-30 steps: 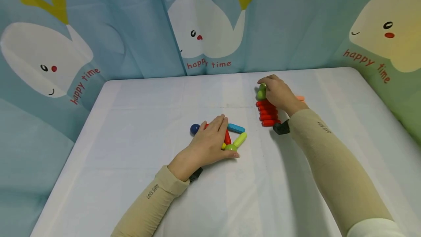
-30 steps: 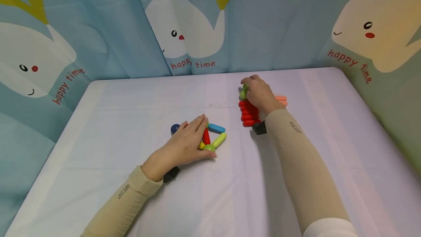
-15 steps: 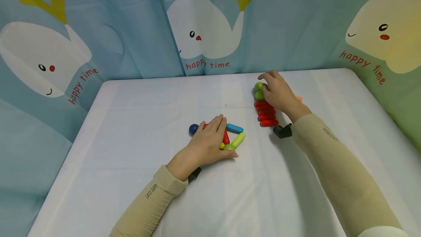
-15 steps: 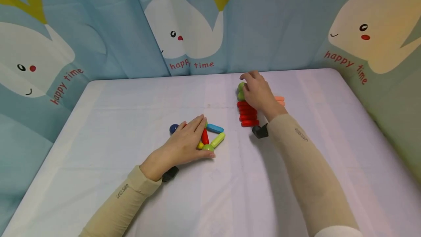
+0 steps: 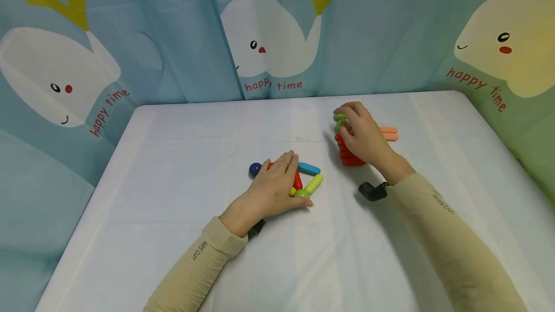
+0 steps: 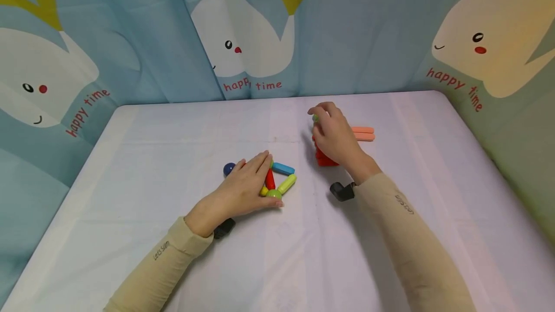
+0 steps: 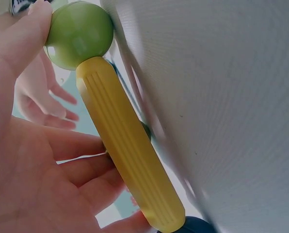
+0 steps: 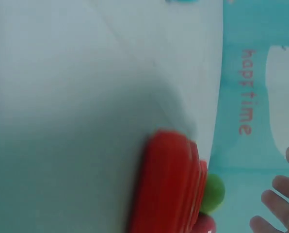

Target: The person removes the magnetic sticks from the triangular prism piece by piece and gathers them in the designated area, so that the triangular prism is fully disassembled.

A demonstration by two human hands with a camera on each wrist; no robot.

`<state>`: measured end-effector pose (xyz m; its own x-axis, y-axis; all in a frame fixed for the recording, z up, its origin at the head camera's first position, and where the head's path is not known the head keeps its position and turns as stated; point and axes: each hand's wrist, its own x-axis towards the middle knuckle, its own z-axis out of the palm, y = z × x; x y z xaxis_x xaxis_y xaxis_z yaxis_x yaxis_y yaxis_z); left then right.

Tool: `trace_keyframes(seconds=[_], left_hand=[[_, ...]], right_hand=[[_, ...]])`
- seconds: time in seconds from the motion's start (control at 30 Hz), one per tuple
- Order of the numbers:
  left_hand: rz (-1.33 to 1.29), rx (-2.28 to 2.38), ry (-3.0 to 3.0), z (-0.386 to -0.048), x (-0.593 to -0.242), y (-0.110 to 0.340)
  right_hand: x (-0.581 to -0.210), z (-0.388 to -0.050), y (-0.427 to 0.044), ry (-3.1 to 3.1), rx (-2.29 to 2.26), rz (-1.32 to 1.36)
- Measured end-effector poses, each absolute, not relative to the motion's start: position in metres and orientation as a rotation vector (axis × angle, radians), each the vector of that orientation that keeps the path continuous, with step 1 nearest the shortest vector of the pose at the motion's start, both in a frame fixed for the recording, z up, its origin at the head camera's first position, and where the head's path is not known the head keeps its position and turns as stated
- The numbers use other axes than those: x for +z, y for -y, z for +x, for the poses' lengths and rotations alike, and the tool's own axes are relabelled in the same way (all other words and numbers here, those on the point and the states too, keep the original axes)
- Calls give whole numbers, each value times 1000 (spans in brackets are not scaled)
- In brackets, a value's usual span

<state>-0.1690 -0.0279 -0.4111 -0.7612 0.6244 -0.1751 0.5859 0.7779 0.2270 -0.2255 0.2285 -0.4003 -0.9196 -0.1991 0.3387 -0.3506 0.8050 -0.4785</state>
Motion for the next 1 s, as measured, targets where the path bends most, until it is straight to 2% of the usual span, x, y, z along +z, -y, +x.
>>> trace_keyframes(seconds=[0.6, 1.0], left_hand=[[953, 209, -2724, -169, -413, 25], [947, 241, -2724, -169, -413, 29]], right_hand=[[-429, -156, -200, 2724, 831, 787], [-428, -141, -185, 2686, 692, 1030]])
